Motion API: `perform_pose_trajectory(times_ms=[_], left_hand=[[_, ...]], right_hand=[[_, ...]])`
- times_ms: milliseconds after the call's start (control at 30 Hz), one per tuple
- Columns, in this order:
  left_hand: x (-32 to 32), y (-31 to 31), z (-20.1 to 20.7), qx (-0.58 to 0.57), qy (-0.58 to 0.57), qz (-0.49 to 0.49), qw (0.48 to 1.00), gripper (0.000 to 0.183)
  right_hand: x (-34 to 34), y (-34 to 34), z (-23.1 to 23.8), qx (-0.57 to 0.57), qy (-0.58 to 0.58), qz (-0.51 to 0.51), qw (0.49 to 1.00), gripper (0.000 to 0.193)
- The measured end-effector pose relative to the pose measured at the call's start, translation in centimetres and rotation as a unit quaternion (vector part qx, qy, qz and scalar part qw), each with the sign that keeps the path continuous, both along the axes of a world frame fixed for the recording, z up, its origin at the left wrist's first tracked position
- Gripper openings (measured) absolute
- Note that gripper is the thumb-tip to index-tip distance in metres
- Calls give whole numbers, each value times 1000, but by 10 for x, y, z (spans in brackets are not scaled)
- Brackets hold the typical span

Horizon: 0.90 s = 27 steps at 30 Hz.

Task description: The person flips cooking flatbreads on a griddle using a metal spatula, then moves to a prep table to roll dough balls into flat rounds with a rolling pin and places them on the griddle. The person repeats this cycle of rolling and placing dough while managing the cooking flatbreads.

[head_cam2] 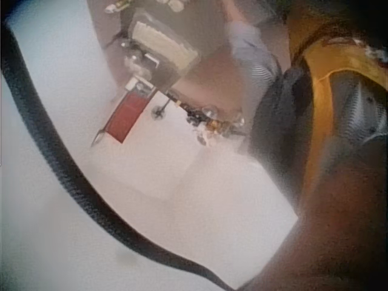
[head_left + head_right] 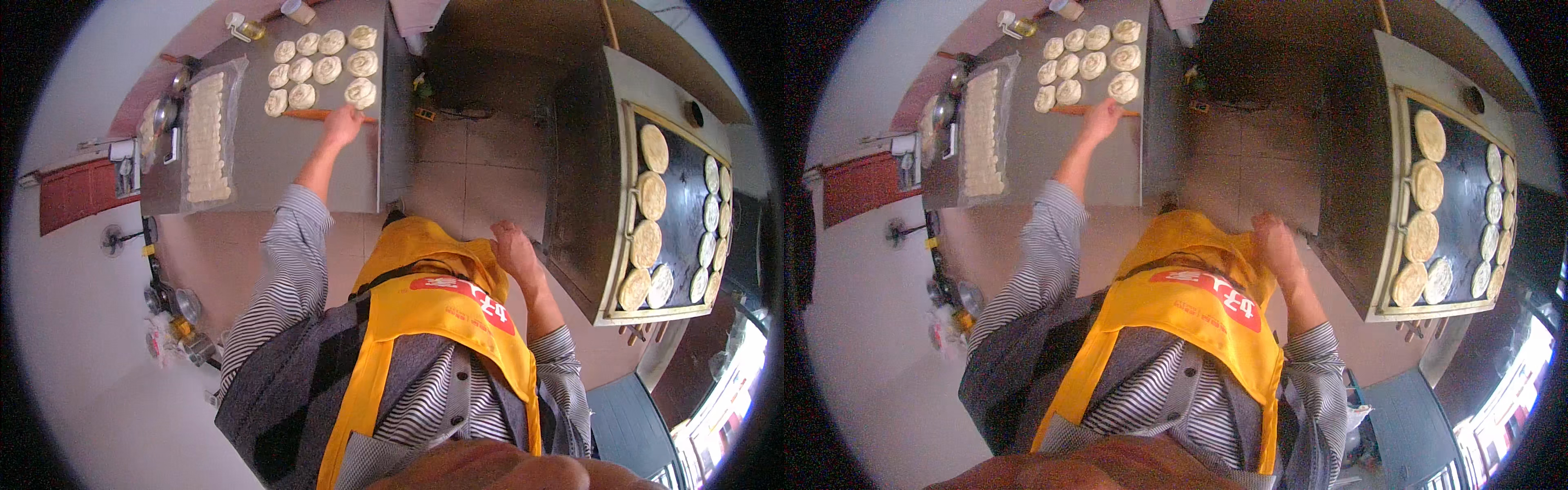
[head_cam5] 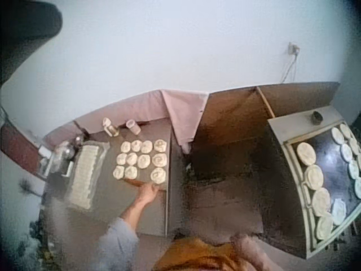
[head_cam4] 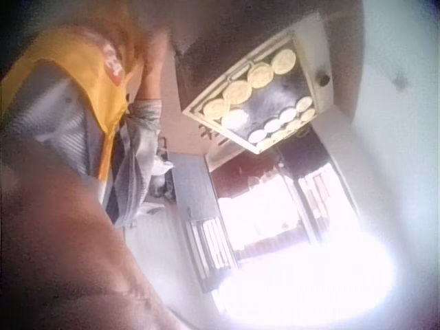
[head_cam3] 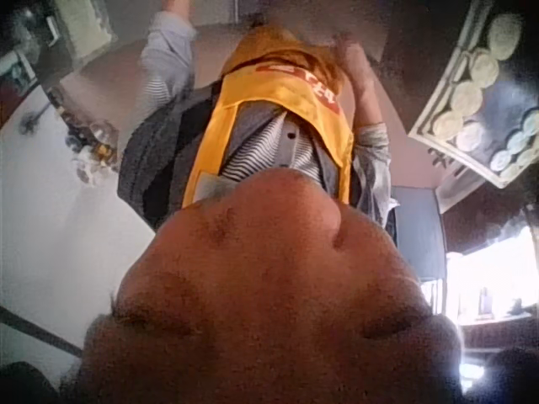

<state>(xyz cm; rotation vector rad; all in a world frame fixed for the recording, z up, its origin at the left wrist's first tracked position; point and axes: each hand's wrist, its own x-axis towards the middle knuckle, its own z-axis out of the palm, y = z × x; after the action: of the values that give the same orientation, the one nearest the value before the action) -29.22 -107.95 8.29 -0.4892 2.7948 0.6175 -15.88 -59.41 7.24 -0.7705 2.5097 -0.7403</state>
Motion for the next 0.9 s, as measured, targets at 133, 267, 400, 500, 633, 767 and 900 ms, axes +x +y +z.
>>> perform_pose_trajectory(times_ms=[133, 267, 400, 500, 633, 767, 900], left_hand=[[-54, -40, -25, -53, 79, -7, 995, 56], [-93, -56, -63, 67, 26, -35, 997, 46], [-74, -42, -72, 41, 238, -110, 964, 34], [-60, -35, -63, 169, 175, -58, 968, 36], [-12, -58, -32, 334, 236, 52, 911, 34], [99, -94, -28, 294, 100, 119, 943, 42], [150, -103, -59, 92, 115, 25, 989, 55]], right_hand=[[-17, -101, 4, 138, -66, 53, 987, 26], [-23, -203, -3, 81, -54, 71, 993, 26], [-30, -267, 18, 12, -84, 58, 995, 25], [-51, -295, 41, 111, -109, 85, 984, 25], [-92, -313, 36, 243, -91, 78, 963, 26], [-132, -338, -6, 58, 83, -33, 994, 26], [-169, -399, -26, 0, 161, -4, 987, 29]])
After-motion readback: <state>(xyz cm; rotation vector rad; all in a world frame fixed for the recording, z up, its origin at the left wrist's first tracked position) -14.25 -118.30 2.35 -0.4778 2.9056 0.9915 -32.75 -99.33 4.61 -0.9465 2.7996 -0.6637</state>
